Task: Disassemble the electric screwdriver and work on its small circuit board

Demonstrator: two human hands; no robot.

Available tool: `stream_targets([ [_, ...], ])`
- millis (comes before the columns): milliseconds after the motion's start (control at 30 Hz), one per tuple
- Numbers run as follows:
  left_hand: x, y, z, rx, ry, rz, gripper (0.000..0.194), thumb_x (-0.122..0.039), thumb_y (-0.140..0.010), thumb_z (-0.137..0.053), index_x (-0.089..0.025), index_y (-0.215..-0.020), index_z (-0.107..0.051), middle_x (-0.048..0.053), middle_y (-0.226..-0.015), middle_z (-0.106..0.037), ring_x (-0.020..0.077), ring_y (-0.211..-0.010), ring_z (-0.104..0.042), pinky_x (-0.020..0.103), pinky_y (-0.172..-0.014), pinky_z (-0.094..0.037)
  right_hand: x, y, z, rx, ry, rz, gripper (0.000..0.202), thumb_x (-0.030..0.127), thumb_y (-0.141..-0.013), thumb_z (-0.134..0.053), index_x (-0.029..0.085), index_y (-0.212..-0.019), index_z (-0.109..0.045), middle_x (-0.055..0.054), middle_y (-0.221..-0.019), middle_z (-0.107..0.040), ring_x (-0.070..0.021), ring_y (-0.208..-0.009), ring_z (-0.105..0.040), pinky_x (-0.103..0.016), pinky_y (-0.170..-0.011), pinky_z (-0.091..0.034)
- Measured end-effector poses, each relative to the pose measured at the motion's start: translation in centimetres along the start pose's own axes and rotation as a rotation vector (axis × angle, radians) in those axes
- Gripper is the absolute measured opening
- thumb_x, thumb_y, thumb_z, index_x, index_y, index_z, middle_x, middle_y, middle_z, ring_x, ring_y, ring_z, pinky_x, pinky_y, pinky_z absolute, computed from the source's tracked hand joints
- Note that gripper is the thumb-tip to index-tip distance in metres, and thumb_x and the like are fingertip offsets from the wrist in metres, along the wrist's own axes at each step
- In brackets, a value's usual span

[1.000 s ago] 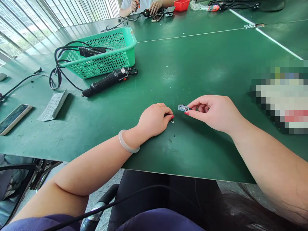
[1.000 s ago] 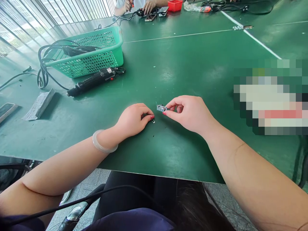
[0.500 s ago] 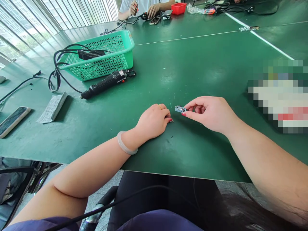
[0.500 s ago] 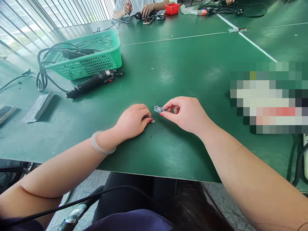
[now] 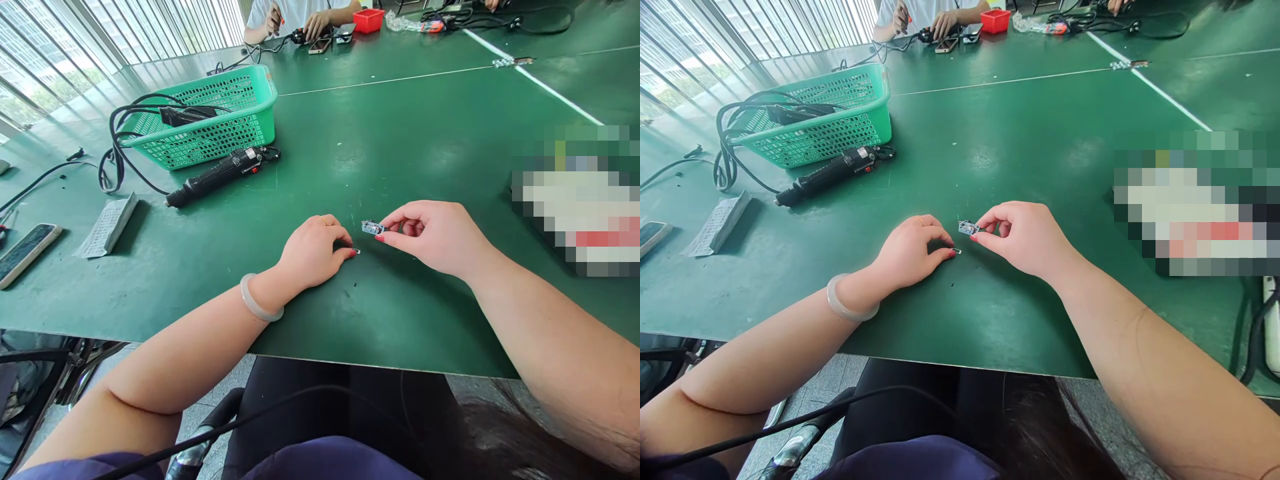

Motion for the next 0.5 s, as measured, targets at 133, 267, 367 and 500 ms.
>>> stream_targets([
  [133,0.2,-0.1,-0.1,0.010,-0.017,-0.006,0.008,-0.026,-0.084,-0.067,-0.021,-0.084,-0.074,0.003,-0.096,-0.069,0.0212,-0.094,-0.060,0.036,-0.086,-0.049,-0.1,0.0,-0.2,0.005,0.006,0.021,0.021,0.045,-0.074,-0.071,0.026,-0.080,-0.074,0.002,-0.061,-0.060,-0.0111,-0.053,-0.047,-0.028,-0.052,-0.038],
  [267,0.0,-0.4,-0.8,0.035,-0.071,-0.042,0.010,-0.024,-0.087,-0.064,-0.020,-0.084,-0.073,0.004,-0.096,-0.068,0.0210,-0.094,-0.059,0.036,-0.086,-0.048,0.0,0.0,-0.3,0.004,0.004,0.045,0.019,0.044,-0.074,-0.071,0.026,-0.079,-0.074,0.001,-0.061,-0.060,-0.0111,-0.052,-0.046,-0.028,-0.052,-0.038],
  [367,-0.1,-0.4,-0.8,0.043,-0.082,-0.059,0.010,-0.025,-0.088,-0.063,-0.019,-0.085,-0.071,0.004,-0.096,-0.068,0.0206,-0.093,-0.059,0.035,-0.086,-0.048,0.1,0.0,-0.3,0.009,0.007,0.043,0.019,0.044,-0.074,-0.071,0.026,-0.079,-0.074,0.002,-0.061,-0.060,-0.0110,-0.052,-0.046,-0.028,-0.053,-0.038],
  [500,-0.2,-0.1,0.3,-0.019,-0.060,-0.041,0.009,-0.023,-0.088,-0.062,-0.019,-0.086,-0.069,0.005,-0.098,-0.067,0.0200,-0.094,-0.059,0.035,-0.088,-0.047,0.2,0.0,-0.4,0.022,0.016,0.044,0.019,0.044,-0.075,-0.070,0.026,-0.079,-0.073,0.002,-0.061,-0.059,-0.0111,-0.052,-0.046,-0.028,-0.052,-0.038],
])
Point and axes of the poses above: each hand's wrist, its own y-axis away from the middle knuckle, its own z-axis out of the back of the hand, x = y × z, the point moved 7 cm from there along -y, towards the middle knuckle
